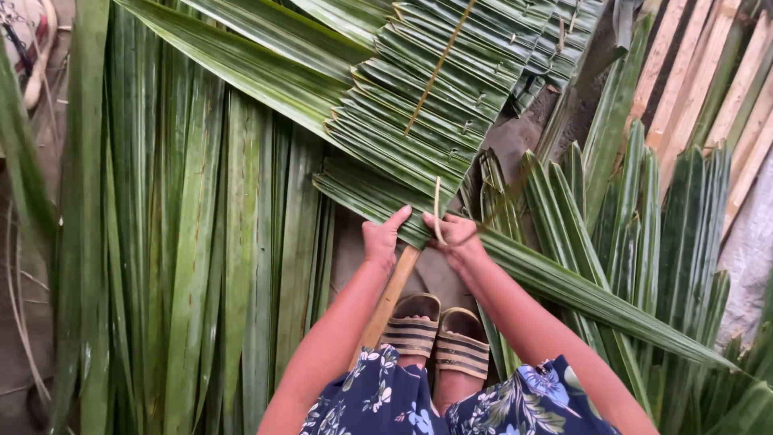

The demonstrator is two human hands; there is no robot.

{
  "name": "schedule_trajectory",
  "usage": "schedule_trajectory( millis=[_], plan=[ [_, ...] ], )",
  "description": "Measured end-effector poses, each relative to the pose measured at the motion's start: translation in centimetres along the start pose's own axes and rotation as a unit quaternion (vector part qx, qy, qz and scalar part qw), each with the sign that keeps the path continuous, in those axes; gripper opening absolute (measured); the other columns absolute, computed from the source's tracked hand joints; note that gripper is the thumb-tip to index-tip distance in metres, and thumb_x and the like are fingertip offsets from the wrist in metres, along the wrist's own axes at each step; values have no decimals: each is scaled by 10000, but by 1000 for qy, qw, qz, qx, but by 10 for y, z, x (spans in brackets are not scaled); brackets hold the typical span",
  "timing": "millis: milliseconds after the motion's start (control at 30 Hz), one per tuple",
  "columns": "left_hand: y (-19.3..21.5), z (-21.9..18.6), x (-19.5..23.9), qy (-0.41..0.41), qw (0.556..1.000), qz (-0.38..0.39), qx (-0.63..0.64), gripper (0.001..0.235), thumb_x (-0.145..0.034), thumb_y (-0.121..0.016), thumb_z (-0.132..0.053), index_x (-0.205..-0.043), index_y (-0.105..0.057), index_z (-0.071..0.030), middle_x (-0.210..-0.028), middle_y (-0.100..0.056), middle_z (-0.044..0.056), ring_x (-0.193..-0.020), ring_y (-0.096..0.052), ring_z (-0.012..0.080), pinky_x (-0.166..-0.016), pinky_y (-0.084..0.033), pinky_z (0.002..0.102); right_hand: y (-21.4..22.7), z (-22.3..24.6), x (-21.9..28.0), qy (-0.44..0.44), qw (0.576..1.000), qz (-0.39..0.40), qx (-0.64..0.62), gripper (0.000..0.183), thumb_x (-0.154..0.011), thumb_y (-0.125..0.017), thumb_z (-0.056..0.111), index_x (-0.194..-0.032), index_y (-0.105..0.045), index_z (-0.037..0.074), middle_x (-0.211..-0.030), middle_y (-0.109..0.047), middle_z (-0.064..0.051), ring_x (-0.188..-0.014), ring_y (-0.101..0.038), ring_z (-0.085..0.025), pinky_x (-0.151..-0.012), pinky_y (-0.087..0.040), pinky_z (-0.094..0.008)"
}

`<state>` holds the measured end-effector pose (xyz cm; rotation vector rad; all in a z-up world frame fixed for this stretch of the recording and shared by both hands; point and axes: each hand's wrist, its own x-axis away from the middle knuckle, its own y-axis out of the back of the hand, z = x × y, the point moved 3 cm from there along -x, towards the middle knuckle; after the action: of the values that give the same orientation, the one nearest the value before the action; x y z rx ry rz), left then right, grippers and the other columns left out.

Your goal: Weaving and securing palm leaves onto a wooden lath to create a thatched panel

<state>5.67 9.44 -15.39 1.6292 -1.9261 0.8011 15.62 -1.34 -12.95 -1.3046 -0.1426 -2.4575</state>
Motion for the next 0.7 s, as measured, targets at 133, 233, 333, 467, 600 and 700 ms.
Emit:
schedule_trajectory(
  millis=[133, 233, 333, 467, 600, 700],
  plan=[
    [5, -28, 14, 4, 1000, 1, -29, 491, -555, -1041, -154, -872, -740, 72, -766, -736, 201, -664, -728, 261, -568, -592, 416, -1, -18, -19, 51, 998, 15, -15, 477, -682, -988, 108, -1020, -692, -55, -815, -707, -163, -699, -732, -283, -672, -651, -460],
    [6, -76, 55, -41, 981, 13, -188, 442, -606, -1015, -359, -755, -776, -18, -667, -725, 140, -647, -727, 183, -632, -559, 390, -4, -4, -3, 74, 997, 26, -27, 406, -692, -968, 110, -975, -695, 6, -780, -703, -120, -665, -723, -237, -630, -650, -399],
    [23, -66, 82, 43, 961, 99, -254, 643, -809, -787, -609, -647, -746, 12, -660, -717, 204, -681, -739, 276, -810, -547, 411, 4, -2, -7, 78, 995, 38, -54, 405, -705, -942, 86, -1035, -716, 20, -856, -734, -110, -733, -737, -236, -682, -645, -404],
    [-6, -44, 98, 206, 887, 381, 162, 1032, -876, -446, -851, -1419, -522, 23, -1368, -584, 262, -1289, -569, 391, -1126, -411, 553, 1, 19, 18, 116, 986, 52, -103, 361, -731, -916, 32, -1028, -719, -22, -848, -732, -155, -740, -747, -260, -671, -650, -429],
    [-19, -88, 121, 166, 900, 258, 310, 1196, -681, -633, -880, -1525, -436, -55, -1563, -437, 245, -1432, -410, 467, -1236, -251, 616, 0, 28, 39, 128, 986, 60, -91, 371, -754, -919, 100, -1050, -716, 5, -878, -737, -114, -763, -753, -228, -679, -653, -401],
    [10, -126, 56, 81, 931, 166, 315, 891, -858, -510, -805, -1488, -506, -175, -1523, -532, 88, -1418, -463, 368, -1232, -317, 568, 12, 9, 12, 126, 987, 62, -84, 371, -761, -917, 113, -1056, -716, 13, -871, -738, -93, -762, -756, -218, -671, -654, -389]
  ],
)
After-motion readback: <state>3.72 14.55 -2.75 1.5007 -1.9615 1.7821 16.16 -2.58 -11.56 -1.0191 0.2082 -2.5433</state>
